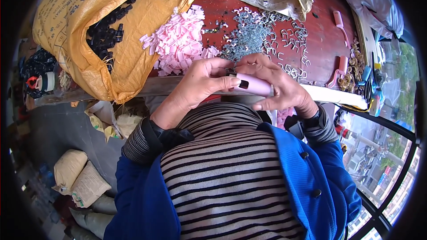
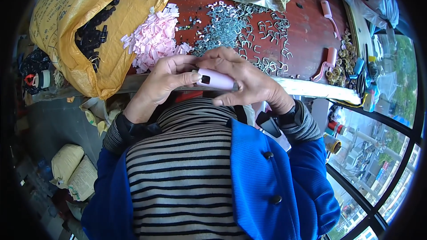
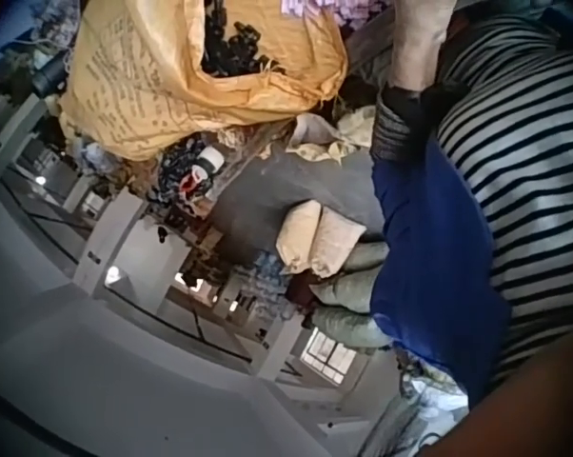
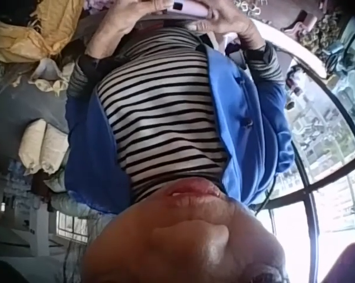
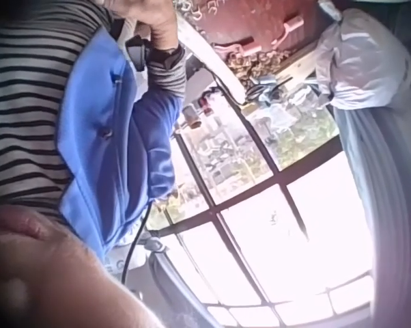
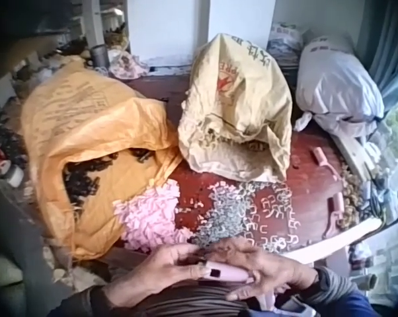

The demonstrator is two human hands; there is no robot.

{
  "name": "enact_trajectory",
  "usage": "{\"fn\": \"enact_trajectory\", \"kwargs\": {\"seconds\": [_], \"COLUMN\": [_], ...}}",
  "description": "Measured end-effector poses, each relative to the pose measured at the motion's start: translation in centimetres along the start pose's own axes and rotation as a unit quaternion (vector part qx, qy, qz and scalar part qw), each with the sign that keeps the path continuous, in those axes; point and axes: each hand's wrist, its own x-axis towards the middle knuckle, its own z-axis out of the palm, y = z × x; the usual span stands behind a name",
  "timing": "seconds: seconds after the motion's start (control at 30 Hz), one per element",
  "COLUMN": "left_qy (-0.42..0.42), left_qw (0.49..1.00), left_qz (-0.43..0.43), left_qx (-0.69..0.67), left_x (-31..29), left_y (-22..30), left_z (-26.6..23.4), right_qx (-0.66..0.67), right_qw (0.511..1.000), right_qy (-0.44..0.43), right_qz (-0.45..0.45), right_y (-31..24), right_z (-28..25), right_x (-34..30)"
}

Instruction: Assembling small plastic and metal components at a factory workstation.

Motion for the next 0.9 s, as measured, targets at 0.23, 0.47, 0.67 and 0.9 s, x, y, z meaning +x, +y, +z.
{"fn": "enact_trajectory", "kwargs": {"seconds": [0.23, 0.47, 0.67, 0.9], "left_qy": [-0.023, -0.051, -0.061, 0.028], "left_qw": [1.000, 0.996, 0.990, 0.998], "left_qz": [0.008, 0.001, -0.052, 0.052], "left_qx": [0.012, -0.072, -0.114, 0.016], "left_x": [-0.2, 0.1, 0.7, 0.2], "left_y": [-0.5, -1.1, -1.8, 0.0], "left_z": [0.6, 1.1, 1.3, -0.7], "right_qx": [0.081, 0.102, 0.085, 0.098], "right_qw": [0.985, 0.987, 0.990, 0.980], "right_qy": [-0.104, 0.050, 0.094, 0.039], "right_qz": [-0.112, -0.113, -0.055, 0.169], "right_y": [-0.1, -0.4, 0.1, -1.3], "right_z": [0.7, 1.3, 1.7, -2.4], "right_x": [0.4, -0.1, -1.4, -9.2]}}
